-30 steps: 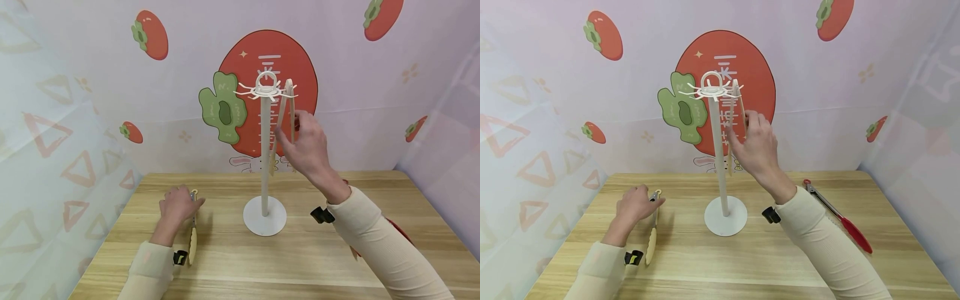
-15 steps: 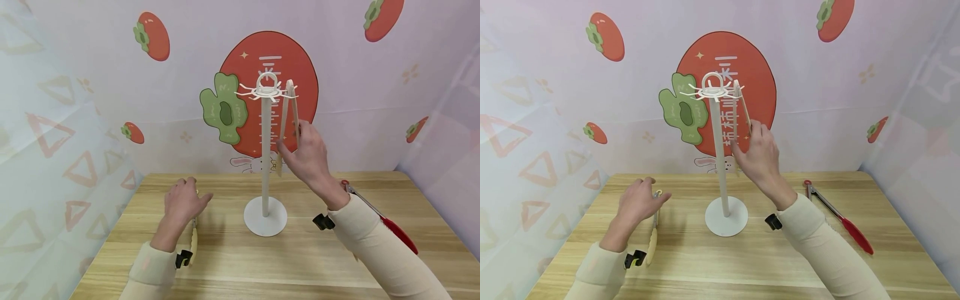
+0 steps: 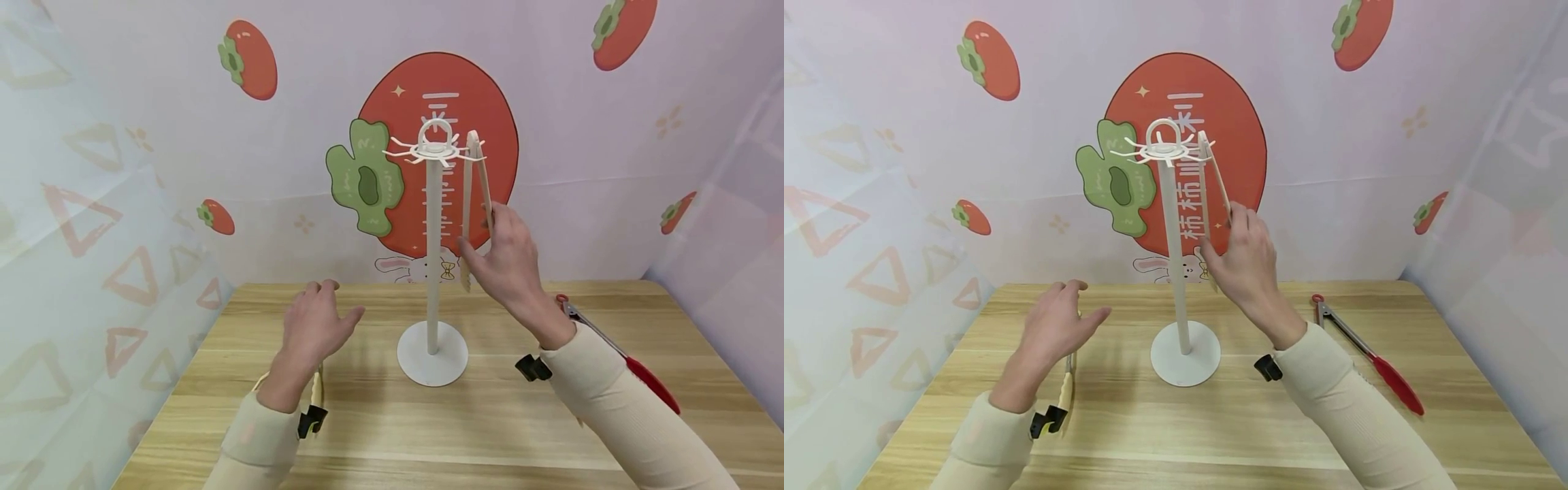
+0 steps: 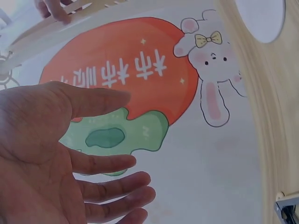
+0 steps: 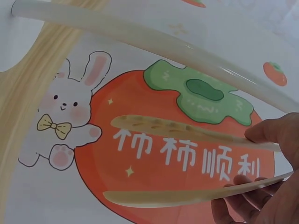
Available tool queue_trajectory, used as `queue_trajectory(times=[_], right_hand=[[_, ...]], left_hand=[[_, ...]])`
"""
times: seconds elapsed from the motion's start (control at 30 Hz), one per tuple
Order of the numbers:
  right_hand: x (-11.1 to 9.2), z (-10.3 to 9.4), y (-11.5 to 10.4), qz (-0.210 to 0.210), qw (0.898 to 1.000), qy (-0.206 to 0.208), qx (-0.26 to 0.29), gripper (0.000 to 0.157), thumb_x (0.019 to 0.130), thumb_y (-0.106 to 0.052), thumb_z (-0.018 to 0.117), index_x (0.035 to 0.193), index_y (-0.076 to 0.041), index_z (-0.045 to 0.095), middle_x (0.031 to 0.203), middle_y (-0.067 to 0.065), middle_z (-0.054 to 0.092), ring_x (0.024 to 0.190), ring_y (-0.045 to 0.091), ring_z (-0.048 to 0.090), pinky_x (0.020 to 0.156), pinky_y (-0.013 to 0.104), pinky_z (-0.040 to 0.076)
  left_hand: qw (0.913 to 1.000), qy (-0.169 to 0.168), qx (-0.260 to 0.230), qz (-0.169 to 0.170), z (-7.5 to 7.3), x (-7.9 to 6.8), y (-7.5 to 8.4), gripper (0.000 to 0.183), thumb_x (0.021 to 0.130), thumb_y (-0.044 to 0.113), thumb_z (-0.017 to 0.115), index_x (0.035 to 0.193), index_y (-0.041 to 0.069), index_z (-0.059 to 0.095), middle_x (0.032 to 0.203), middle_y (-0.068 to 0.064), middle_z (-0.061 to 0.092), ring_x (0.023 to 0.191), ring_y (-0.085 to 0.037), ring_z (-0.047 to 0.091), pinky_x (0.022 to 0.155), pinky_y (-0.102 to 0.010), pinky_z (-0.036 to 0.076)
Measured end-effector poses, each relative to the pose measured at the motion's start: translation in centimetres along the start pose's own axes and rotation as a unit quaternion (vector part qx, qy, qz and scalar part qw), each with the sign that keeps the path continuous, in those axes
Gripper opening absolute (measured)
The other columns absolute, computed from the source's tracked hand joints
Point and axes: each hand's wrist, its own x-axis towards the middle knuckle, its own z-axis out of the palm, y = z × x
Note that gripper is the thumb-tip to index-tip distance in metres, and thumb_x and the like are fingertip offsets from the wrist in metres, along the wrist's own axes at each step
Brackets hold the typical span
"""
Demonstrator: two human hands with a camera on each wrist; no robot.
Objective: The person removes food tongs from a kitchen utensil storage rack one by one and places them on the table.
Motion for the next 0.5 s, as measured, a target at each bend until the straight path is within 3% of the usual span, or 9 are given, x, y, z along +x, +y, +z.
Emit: queue_trajectory(times=[0.23,0.5], right_hand=[[0.4,-0.9,-0.1,-0.013,1.000,0.014,0.002,0.051,0.086,-0.010,0.076,0.126,0.011,0.053,0.099,0.022,0.057,0.085,0.032,0.055,0.066,0.044,0.045],[0.3,-2.4,0.0,0.004,1.000,0.024,0.003,0.053,0.088,-0.016,0.076,0.129,0.009,0.053,0.104,0.021,0.059,0.087,0.032,0.055,0.070,0.045,0.043]], left_hand=[[0.9998,0.009,-0.008,0.013,0.1,0.0,0.8,0.065,0.089,0.044,0.074,0.132,-0.003,0.059,0.119,-0.022,0.061,0.108,-0.042,0.059,0.086,-0.057,0.048],[0.9994,0.017,-0.019,0.023,0.0,-0.1,1.3,0.064,0.088,0.042,0.075,0.131,-0.003,0.059,0.119,-0.023,0.061,0.107,-0.043,0.058,0.088,-0.058,0.047]])
